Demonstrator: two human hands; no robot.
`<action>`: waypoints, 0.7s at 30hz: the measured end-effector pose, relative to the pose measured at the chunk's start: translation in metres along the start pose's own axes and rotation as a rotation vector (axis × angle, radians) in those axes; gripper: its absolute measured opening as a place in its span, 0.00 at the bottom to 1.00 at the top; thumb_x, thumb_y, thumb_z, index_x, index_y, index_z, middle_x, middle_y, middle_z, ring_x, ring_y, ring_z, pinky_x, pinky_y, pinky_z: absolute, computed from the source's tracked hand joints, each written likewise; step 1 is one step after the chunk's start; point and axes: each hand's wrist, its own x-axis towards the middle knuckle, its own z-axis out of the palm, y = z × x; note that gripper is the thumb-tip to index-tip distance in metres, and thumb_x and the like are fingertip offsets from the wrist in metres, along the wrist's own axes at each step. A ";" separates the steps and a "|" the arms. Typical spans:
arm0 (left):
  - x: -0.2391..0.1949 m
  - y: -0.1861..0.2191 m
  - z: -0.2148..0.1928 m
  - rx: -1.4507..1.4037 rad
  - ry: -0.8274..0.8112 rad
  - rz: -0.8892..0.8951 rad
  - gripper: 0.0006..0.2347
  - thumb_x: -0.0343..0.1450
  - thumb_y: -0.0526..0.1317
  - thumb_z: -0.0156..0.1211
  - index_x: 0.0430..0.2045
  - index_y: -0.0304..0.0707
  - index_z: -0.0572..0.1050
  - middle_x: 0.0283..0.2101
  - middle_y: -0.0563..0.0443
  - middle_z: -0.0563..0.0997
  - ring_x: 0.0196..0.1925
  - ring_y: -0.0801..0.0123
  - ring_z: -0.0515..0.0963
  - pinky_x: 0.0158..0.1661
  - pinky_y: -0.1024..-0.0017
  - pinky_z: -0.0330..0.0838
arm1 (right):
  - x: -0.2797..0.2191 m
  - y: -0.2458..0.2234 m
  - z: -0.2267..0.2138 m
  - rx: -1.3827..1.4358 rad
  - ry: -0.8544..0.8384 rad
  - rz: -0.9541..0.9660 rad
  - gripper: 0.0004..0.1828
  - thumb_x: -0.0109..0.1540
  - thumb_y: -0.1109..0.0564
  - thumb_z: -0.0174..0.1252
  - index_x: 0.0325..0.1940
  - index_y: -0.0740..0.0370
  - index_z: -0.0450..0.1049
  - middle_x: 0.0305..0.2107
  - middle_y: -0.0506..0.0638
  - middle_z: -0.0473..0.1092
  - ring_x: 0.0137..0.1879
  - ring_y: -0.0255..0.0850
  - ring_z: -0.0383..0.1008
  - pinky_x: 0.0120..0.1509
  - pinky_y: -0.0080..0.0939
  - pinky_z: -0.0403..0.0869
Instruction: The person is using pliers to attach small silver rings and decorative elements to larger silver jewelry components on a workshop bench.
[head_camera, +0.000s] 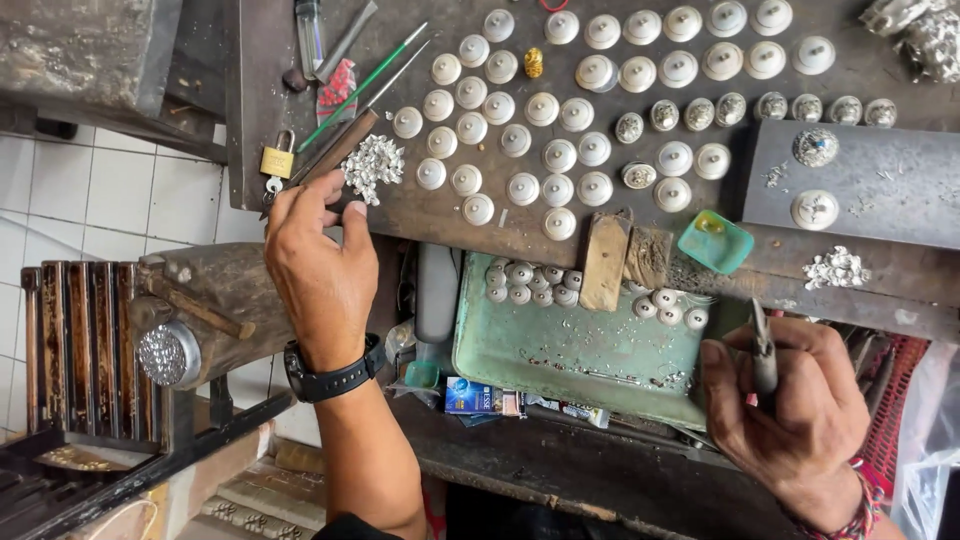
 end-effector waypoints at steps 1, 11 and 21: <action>0.001 0.001 0.002 -0.002 0.000 0.007 0.09 0.63 0.28 0.53 0.36 0.30 0.73 0.36 0.43 0.72 0.30 0.60 0.74 0.36 0.64 0.67 | 0.001 -0.001 0.000 -0.003 0.006 0.003 0.13 0.58 0.68 0.56 0.24 0.70 0.58 0.26 0.58 0.67 0.34 0.49 0.66 0.37 0.41 0.67; 0.011 0.006 0.010 -0.039 0.049 0.116 0.08 0.63 0.27 0.51 0.33 0.31 0.74 0.34 0.45 0.75 0.33 0.59 0.74 0.37 0.64 0.67 | -0.002 -0.001 0.001 0.050 0.026 0.029 0.15 0.55 0.66 0.57 0.21 0.68 0.56 0.27 0.59 0.67 0.33 0.49 0.66 0.43 0.43 0.69; 0.035 0.008 0.010 -0.054 0.018 0.197 0.09 0.62 0.25 0.42 0.31 0.32 0.69 0.32 0.44 0.79 0.35 0.57 0.78 0.37 0.64 0.67 | -0.006 0.003 -0.001 0.017 0.019 0.039 0.18 0.55 0.64 0.57 0.21 0.66 0.53 0.26 0.57 0.66 0.32 0.48 0.66 0.36 0.40 0.67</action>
